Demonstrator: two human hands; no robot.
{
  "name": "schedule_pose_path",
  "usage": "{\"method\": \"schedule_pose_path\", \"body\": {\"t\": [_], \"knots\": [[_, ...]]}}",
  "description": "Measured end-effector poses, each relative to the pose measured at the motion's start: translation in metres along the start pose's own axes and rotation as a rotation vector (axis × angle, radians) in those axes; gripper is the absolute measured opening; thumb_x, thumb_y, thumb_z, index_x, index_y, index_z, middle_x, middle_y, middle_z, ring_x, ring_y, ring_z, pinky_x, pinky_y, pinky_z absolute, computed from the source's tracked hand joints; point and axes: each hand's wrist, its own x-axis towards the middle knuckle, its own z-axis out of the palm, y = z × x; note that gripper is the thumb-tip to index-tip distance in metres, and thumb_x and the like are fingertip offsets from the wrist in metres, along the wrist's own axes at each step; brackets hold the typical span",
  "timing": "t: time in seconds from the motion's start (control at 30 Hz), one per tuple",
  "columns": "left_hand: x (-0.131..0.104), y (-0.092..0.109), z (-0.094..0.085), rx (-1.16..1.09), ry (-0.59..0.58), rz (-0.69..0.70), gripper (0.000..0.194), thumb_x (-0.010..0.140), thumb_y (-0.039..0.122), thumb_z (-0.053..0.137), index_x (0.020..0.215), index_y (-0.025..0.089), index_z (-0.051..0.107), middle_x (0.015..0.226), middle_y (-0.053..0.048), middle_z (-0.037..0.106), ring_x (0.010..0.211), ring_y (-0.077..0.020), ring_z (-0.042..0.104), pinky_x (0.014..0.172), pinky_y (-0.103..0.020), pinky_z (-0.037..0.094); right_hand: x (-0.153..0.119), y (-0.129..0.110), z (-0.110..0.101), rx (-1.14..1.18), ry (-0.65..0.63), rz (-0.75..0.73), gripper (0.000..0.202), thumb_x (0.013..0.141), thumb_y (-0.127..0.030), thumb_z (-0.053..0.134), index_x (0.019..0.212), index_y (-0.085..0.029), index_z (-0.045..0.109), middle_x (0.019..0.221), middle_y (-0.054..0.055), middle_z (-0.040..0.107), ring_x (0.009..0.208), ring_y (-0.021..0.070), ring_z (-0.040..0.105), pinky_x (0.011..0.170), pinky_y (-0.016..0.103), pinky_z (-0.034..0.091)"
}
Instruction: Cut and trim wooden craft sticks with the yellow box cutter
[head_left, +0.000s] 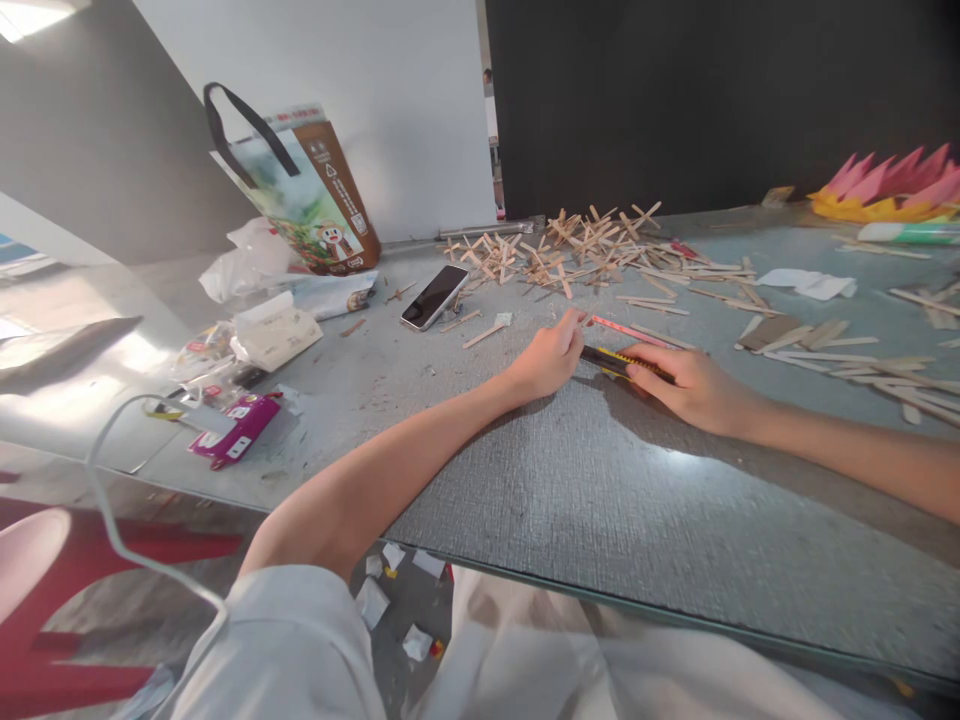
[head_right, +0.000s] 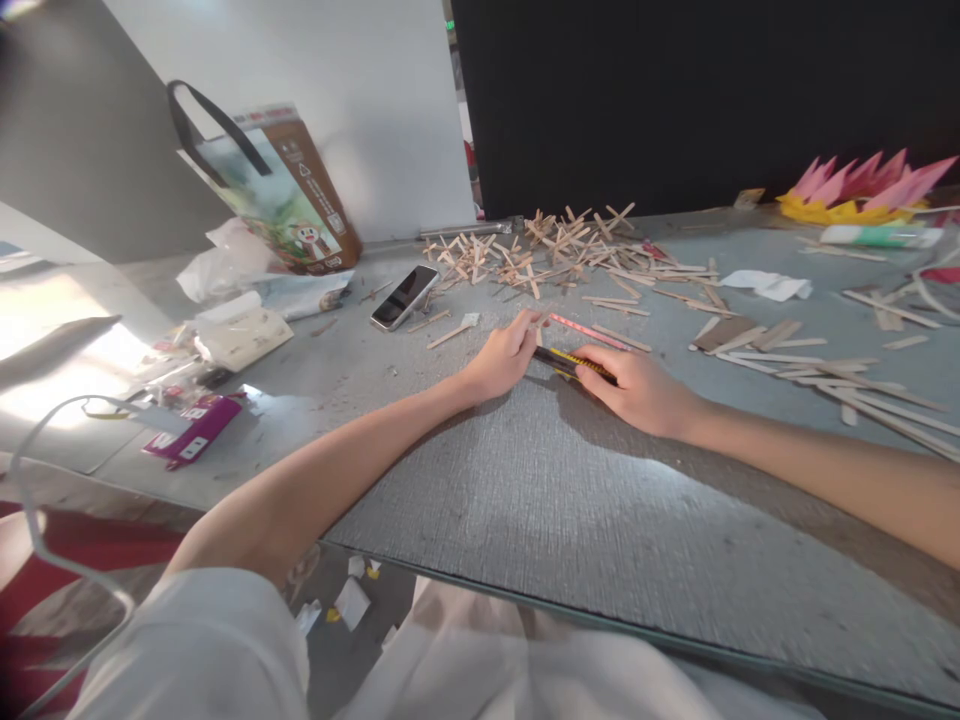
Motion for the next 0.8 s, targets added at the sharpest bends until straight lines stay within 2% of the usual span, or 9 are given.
{"method": "schedule_pose_path", "body": {"t": [0.23,0.57,0.8], "knots": [[0.0007,-0.0041,0.0021,-0.045,0.007,0.008,0.036,0.11,0.022,0.037,0.14,0.017,0.057,0.118,-0.014,0.076,0.104,-0.0251,0.073,0.093,-0.034,0.051,0.0001,0.0014,0.0006,0.006,-0.004,0.006,0.041,0.11,-0.054,0.044,0.116,-0.025,0.073,0.08,0.003,0.071,0.07,0.0241,0.064,0.068,0.038,0.044],[-0.0011,-0.0019,-0.0007,-0.006,-0.021,0.024,0.039,0.112,0.025,0.035,0.144,0.013,0.054,0.11,-0.015,0.078,0.104,-0.0256,0.076,0.093,-0.034,0.053,-0.0003,0.0044,0.0012,0.012,0.016,-0.007,0.042,0.109,-0.054,0.045,0.12,-0.025,0.074,0.083,0.004,0.073,0.074,0.024,0.066,0.069,0.037,0.046],[-0.001,-0.0007,-0.0008,0.074,-0.043,0.017,0.04,0.113,0.028,0.031,0.144,0.017,0.054,0.098,-0.009,0.076,0.093,-0.0248,0.075,0.09,-0.036,0.054,0.0003,0.003,0.0015,-0.011,0.016,-0.012,0.041,0.11,-0.053,0.045,0.118,-0.025,0.073,0.082,0.003,0.072,0.07,0.0233,0.064,0.068,0.038,0.045]]}}
